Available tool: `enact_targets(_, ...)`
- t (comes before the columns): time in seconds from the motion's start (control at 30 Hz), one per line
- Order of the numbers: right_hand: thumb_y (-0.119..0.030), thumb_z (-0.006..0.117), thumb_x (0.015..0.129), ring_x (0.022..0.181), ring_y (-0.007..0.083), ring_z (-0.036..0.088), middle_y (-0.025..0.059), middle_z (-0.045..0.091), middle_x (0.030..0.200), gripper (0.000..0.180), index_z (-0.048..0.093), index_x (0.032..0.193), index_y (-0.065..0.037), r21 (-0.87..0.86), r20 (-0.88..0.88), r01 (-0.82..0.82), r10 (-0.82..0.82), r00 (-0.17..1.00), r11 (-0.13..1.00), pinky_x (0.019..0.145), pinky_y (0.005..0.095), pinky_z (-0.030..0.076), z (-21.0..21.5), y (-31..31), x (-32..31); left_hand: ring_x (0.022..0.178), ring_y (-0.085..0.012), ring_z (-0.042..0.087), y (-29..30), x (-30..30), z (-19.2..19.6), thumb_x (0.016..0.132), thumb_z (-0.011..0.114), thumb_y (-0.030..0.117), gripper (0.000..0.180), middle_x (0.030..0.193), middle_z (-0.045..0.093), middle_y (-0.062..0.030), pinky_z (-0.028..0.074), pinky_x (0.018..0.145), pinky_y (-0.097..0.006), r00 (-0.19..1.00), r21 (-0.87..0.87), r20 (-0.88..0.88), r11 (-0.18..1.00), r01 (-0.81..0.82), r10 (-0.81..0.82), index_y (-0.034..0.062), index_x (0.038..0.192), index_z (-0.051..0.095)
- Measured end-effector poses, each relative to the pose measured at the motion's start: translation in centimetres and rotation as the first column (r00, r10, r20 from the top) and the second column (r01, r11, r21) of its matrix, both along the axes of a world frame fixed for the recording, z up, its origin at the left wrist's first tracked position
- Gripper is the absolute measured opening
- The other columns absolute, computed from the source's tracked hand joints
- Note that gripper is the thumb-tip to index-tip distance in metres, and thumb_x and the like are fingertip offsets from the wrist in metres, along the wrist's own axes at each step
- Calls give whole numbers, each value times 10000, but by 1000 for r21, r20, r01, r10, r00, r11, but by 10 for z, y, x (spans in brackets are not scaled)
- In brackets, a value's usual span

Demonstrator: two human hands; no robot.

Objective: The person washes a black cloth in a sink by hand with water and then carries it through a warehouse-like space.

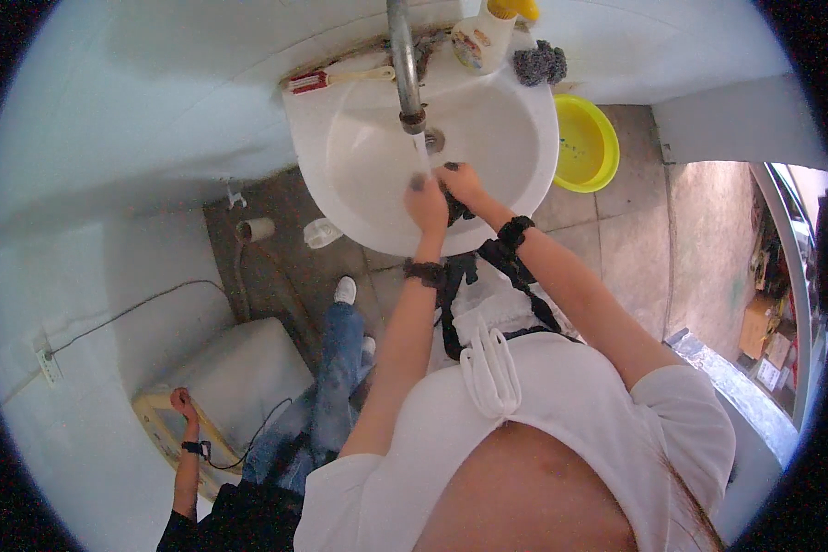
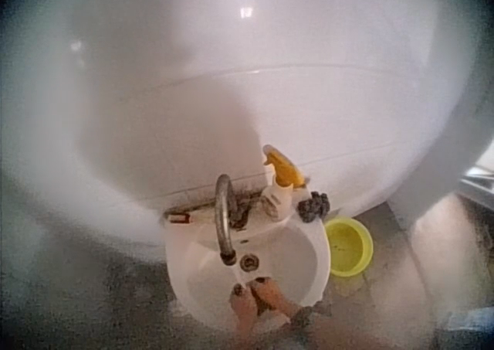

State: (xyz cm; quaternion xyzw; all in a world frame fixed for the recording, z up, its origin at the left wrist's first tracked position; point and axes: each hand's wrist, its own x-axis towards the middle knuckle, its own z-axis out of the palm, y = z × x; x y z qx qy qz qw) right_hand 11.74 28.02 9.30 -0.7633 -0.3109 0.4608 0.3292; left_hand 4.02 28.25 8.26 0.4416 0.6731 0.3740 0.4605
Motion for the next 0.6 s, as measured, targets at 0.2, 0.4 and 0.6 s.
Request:
enact_targets(0.2,-291,486,733,668,249,547,155,563,727,306,573,775,0,126,197,-270,242,950,955,622,323,418,-27,-5,9,782,-361,493,-2,2,-20,745,444,224,309,813,537,-226,373,678,-406,1000,87,-2,996,-8,8,-67,818,515)
enact_targets(0.4,-269,466,750,713,246,543,162,558,751,278,561,839,-23,32,361,-526,481,799,850,640,321,414,-38,-2,18,799,-364,492,-4,4,-8,751,449,243,328,859,532,-225,373,693,-400,998,41,-6,997,68,-68,-67,838,507)
enact_targets(0.6,-240,528,718,674,155,510,73,543,707,230,531,820,-34,77,-236,60,-40,971,995,642,271,407,-20,2,9,849,-261,511,5,-11,-37,798,433,191,269,907,534,-149,391,742,-340,937,9,349,1000,19,-21,-31,940,486)
